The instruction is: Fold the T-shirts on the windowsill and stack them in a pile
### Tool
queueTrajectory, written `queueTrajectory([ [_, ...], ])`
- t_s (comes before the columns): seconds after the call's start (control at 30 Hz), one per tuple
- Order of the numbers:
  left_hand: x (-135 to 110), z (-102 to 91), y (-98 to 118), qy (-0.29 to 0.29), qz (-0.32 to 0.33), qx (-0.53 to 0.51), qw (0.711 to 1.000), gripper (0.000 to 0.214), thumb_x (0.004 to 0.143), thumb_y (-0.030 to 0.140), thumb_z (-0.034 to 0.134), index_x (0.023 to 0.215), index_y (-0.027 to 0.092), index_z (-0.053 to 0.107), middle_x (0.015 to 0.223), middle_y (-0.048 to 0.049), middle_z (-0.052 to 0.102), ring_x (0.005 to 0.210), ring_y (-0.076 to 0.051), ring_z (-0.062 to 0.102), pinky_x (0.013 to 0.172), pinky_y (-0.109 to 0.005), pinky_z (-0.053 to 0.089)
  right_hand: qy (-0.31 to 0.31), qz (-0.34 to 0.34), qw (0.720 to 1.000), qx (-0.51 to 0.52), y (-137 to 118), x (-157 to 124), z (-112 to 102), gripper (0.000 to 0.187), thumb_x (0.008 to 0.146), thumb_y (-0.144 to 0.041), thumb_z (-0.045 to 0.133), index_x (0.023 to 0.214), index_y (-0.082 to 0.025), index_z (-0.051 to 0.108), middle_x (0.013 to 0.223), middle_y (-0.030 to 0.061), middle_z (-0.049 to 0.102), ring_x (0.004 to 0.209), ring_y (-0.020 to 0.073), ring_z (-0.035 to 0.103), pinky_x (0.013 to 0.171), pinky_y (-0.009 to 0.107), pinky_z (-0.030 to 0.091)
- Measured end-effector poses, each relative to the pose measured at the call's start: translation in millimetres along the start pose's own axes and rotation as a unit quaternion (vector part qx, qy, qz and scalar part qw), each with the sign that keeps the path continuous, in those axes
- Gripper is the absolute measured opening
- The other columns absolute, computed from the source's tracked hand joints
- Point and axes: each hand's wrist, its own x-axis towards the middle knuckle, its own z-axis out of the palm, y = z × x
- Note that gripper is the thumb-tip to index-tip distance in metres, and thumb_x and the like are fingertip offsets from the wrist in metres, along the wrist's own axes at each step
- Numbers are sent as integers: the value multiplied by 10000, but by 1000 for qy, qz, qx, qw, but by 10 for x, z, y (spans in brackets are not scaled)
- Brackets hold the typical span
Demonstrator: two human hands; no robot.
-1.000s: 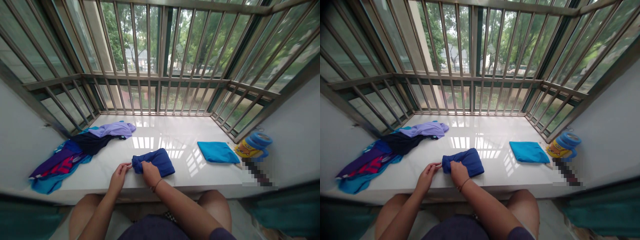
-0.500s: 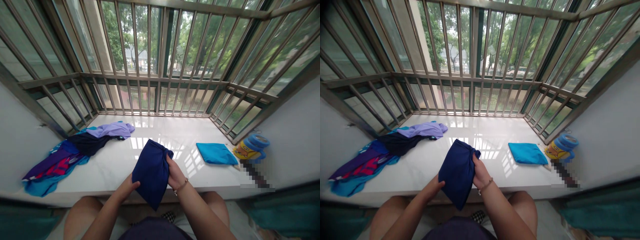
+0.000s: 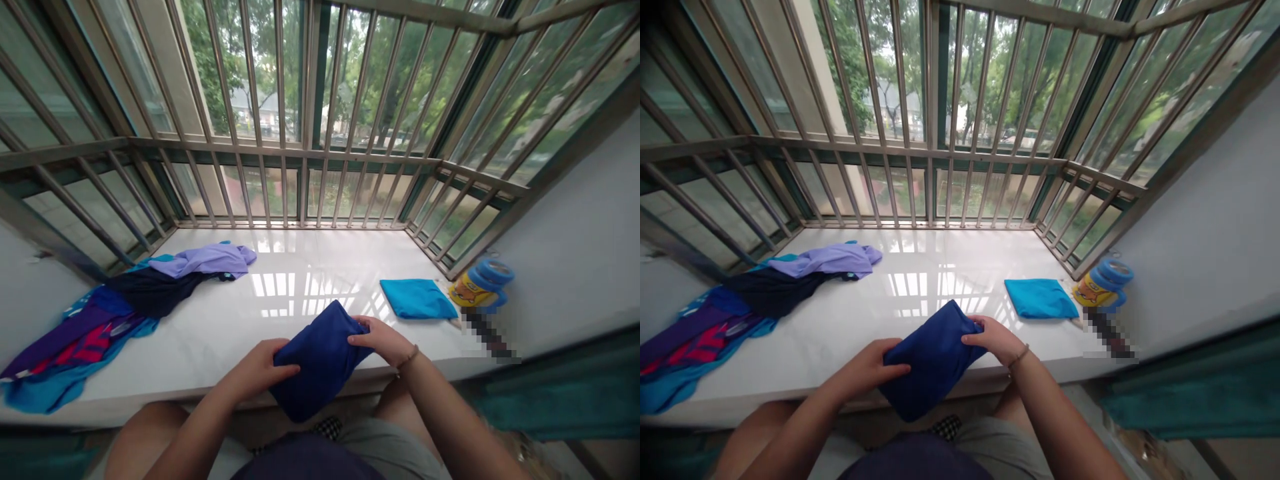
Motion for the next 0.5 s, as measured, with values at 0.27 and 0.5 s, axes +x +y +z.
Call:
queueTrajectory([
  [0.27,569,161,584,-19,124,254,959,146,873,276,679,959,257,796,995,-36,763,943,-264,708,840,-325,521,22,22,987,-160,-74,-70,-612,455,655,-401,905,1043,-173,834,1055,84,833,1062,319,755,1017,460,587],
  [0.5,1631,849,1006,51,222,421,878,131,945,205,667,1026,224,769,1043,-106,708,981,-273,671,816,-373,527,302,-146,892,-303,-295,-102,-1729,321,715,-402,844,948,-183,815,1043,135,814,1041,316,733,1024,449,557],
])
